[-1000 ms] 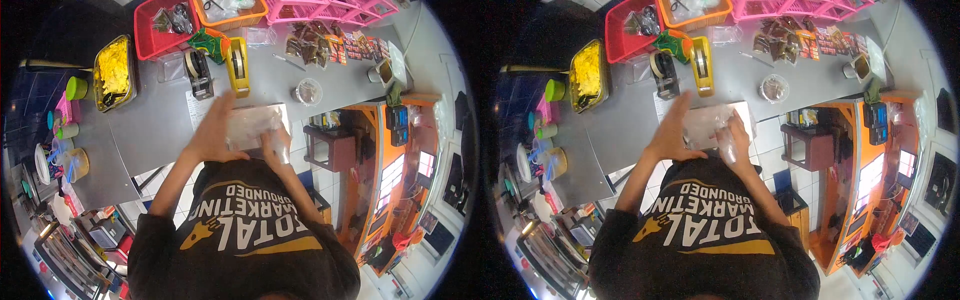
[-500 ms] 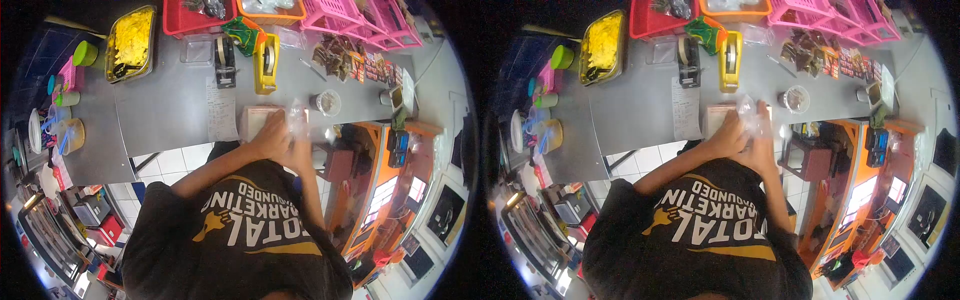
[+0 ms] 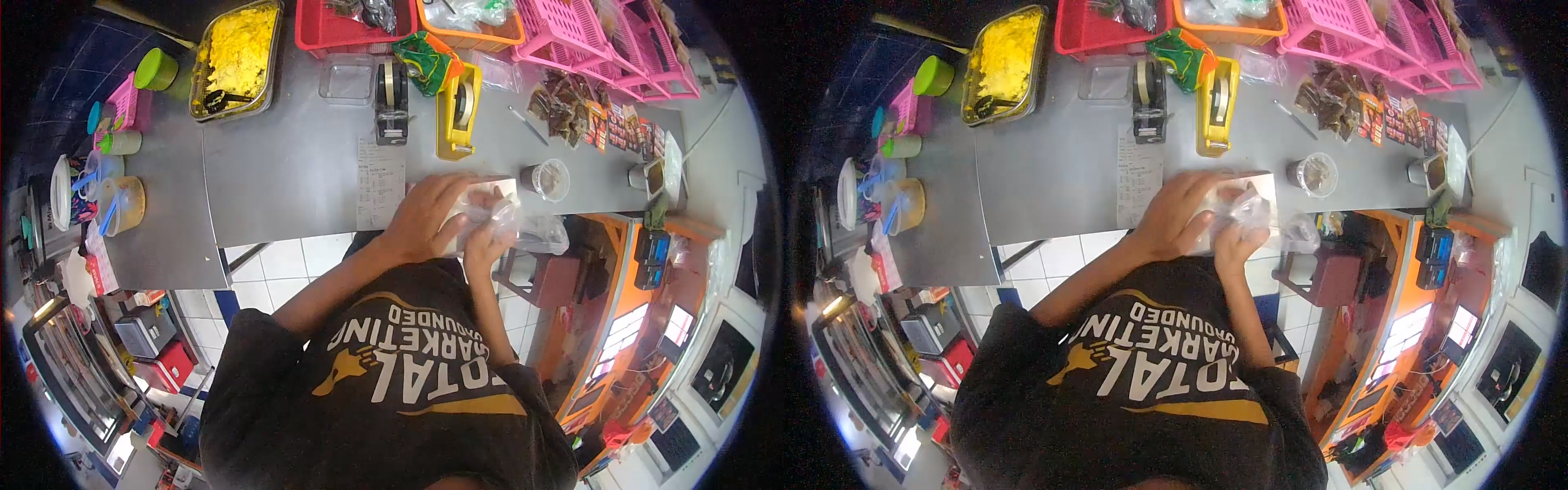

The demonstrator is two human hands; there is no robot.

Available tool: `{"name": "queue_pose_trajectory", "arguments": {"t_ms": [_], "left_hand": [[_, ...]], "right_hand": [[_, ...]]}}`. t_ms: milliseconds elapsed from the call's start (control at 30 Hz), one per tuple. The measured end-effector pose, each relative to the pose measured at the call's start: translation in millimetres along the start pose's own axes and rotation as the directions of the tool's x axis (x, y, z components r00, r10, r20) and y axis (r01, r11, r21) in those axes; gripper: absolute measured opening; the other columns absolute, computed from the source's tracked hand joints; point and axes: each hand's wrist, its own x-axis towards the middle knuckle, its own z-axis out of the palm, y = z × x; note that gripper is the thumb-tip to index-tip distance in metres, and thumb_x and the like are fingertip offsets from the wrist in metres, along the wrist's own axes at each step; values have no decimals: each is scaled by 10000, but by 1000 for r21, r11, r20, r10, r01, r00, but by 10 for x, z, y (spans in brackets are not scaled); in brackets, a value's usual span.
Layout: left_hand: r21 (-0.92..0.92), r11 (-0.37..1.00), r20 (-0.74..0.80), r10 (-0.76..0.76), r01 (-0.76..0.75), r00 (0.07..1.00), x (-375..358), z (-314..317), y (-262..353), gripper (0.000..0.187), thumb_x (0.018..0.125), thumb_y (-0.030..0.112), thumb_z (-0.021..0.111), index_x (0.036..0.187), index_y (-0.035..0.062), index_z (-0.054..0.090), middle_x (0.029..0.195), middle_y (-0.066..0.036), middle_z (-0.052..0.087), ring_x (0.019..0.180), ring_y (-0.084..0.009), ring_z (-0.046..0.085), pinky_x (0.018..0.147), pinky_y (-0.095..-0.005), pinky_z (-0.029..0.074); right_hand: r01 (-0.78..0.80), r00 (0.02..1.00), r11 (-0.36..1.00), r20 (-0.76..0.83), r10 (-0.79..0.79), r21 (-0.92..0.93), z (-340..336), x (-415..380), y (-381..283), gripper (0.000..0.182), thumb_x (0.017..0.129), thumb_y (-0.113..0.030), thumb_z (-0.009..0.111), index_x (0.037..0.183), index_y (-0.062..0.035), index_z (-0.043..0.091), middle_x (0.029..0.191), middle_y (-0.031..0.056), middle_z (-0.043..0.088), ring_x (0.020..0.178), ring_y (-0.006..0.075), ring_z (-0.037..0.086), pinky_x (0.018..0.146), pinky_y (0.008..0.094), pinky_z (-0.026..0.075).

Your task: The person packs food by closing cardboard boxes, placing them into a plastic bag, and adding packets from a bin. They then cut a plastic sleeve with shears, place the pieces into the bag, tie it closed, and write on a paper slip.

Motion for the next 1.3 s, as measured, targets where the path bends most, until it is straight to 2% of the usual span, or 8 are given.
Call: {"name": "queue_pose_trajectory", "arguments": {"t_ms": [233, 467, 667, 767, 833, 900, 1100, 1300], "left_hand": [[-309, 872, 136, -354, 379, 925, -115, -173, 30, 550, 996, 330, 533, 1421, -8, 447, 1367, -241, 539, 1259, -334, 547, 1074, -392, 416], [-735, -377, 620, -35, 564, 784, -81, 243, -227, 543, 951, 443, 597, 1325, 52, 555, 1113, -126, 667, 1035, -193, 668, 1002, -327, 495], [-884, 399, 324, 143, 246, 935, -37, -201, 442, 501, 855, 297, 744, 1240, 38, 554, 1154, -129, 600, 1142, -278, 593, 1031, -441, 440], [-811, 559, -75, 191, -171, 979, 18, -176, 780, 587, 790, 290, 795, 1257, 40, 543, 1302, -160, 522, 1270, -331, 500, 1098, -489, 360], [-477, 761, -249, 362, -439, 898, -47, -77, 632, 658, 760, 316, 802, 1294, 49, 527, 1392, -190, 460, 1302, -369, 474, 1129, -483, 326], [-217, 822, -366, 431, -526, 825, -91, 55, 468, 704, 757, 348, 794, 1332, 54, 512, 1459, -208, 415, 1324, -379, 462, 1149, -474, 304], [-431, -717, 601, 225, 549, 767, 274, 399, 312, 708, 955, 590, 501, 1411, 49, 495, 1418, -167, 527, 1266, -281, 537, 1075, -436, 416], [-813, -436, 488, -149, 386, 860, 518, 128, 92, 646, 982, 543, 494, 1239, -40, 601, 1253, -188, 639, 1121, -283, 631, 1001, -436, 480]], "right_hand": [[-67, 942, 961, -299, 150, 270, -110, 227, -563, 340, 1070, -330, 386, 854, -75, 448, 683, 16, 439, 576, 124, 400, 514, 273, 324], [-70, 995, 901, -32, 93, 428, -520, 400, -1480, 580, 1023, -585, 419, 657, -157, 280, 562, -36, 235, 503, 108, 229, 484, 284, 226], [-142, 969, 907, -133, 210, 397, -1017, 619, -1972, 411, 1037, -477, 475, 782, -158, 516, 616, -5, 468, 538, 138, 435, 587, 292, 412], [-250, 756, 956, -585, 292, 154, -1130, 701, -2219, 605, 1038, -372, 490, 1514, -22, 358, 1490, 225, 456, 1277, 217, 564, 1050, 328, 478], [-374, 857, 768, 511, 71, 520, -1519, 846, -2245, 479, 1059, -304, 442, 1423, 8, 462, 1098, 95, 651, 915, 86, 664, 851, 193, 544], [-255, 895, 816, 446, -3, 518, -1398, 830, -2342, 288, 1074, -284, 395, 1120, -44, 547, 828, 0, 552, 683, 27, 560, 652, 142, 483], [-189, 975, 821, 204, 91, 539, -925, 810, -2461, 514, 1083, -421, 348, 631, -179, 318, 495, -61, 390, 379, 28, 347, 366, 185, 296], [-293, 946, 837, 265, 185, 463, -997, 797, -1929, 540, 1070, -498, 345, 638, -178, 291, 492, -64, 219, 385, 98, 215, 415, 280, 283]]}}
